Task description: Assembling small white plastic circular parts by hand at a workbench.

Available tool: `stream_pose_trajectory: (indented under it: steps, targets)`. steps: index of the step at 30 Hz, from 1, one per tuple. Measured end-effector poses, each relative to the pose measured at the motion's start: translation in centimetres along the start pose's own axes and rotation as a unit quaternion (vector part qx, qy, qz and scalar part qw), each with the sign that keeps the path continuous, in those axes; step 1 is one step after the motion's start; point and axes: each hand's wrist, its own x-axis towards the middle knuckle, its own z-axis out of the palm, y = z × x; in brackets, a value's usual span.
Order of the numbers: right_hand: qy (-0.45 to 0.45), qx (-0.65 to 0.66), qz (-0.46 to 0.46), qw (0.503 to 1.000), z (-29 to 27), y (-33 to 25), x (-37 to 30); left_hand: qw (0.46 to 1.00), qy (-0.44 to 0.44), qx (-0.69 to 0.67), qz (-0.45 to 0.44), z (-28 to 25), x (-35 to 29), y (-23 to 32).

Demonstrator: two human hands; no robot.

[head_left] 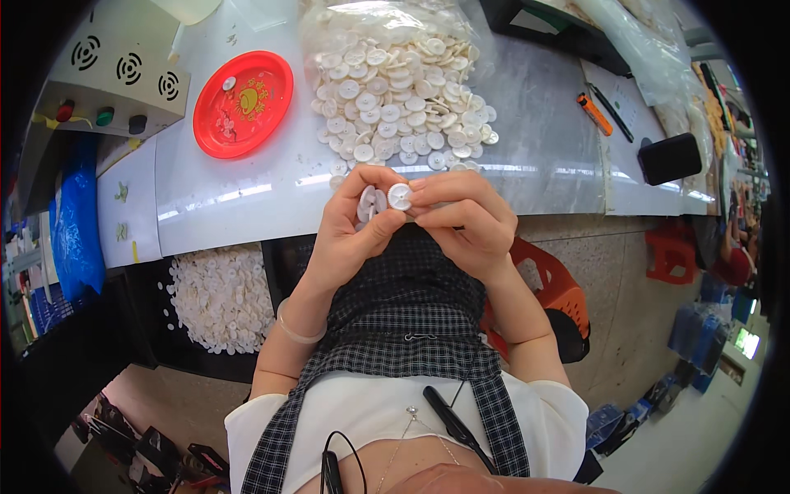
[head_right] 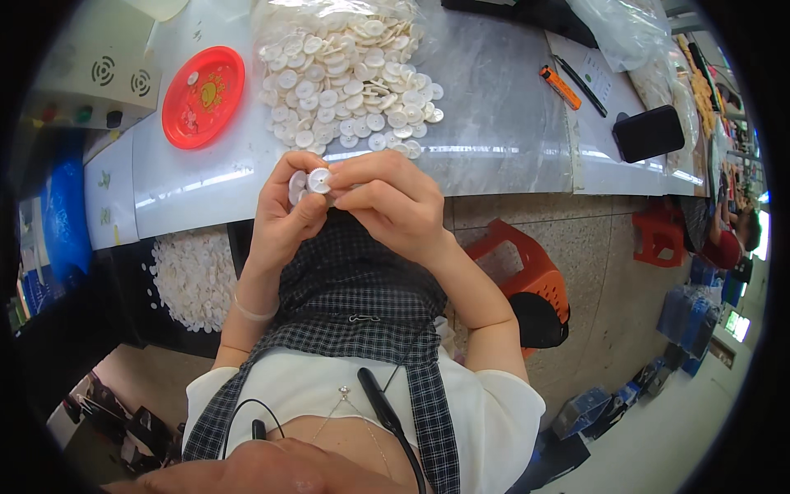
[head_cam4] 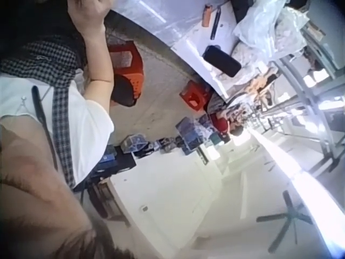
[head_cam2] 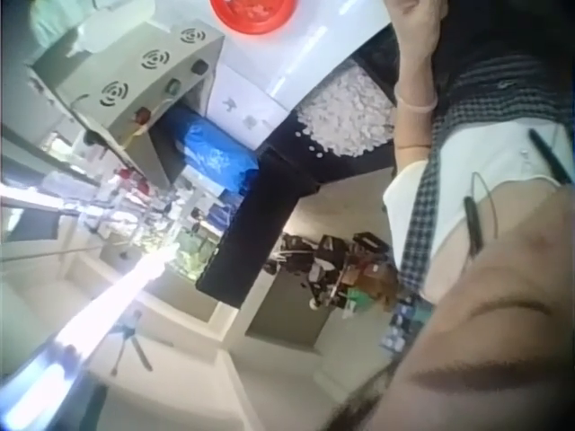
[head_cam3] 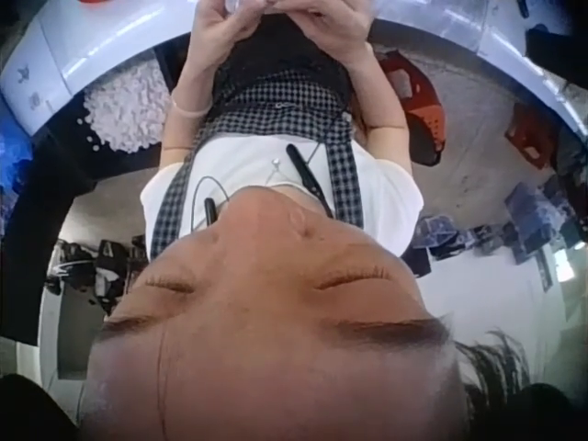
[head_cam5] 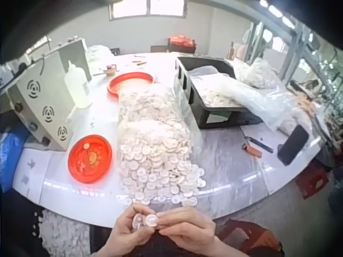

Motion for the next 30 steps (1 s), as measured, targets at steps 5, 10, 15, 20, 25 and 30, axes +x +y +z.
stream_pose_trajectory:
  steps: [5,10,15,20,25,30]
  targets:
    - [0.013,0.018,0.018,1.0,0.2,-1.4,0.6,0.998,-0.008,-0.062,0.011,0.4,-0.9,0.6]
    - [0.051,0.009,0.1,0.994,0.0,-2.2,-0.7,0.998,0.001,-0.067,0.007,0.8,-1.7,1.7]
    - [0.01,-0.018,0.025,0.999,1.5,-2.8,-4.0,0.997,0.005,-0.069,0.015,0.7,-2.2,2.3]
    - [-0.125,0.019,0.09,0.988,3.2,-1.8,-9.5,0.998,0.023,-0.048,0.018,0.9,-1.9,2.7]
    - [-0.136,-0.147,0.215,0.956,3.1,5.0,-14.5,0.999,0.022,-0.041,0.012,0.8,-1.7,2.8]
    - [0.02,-0.23,0.192,0.954,2.3,15.9,-15.2,0.998,0.044,-0.037,-0.001,0.8,-2.2,2.9]
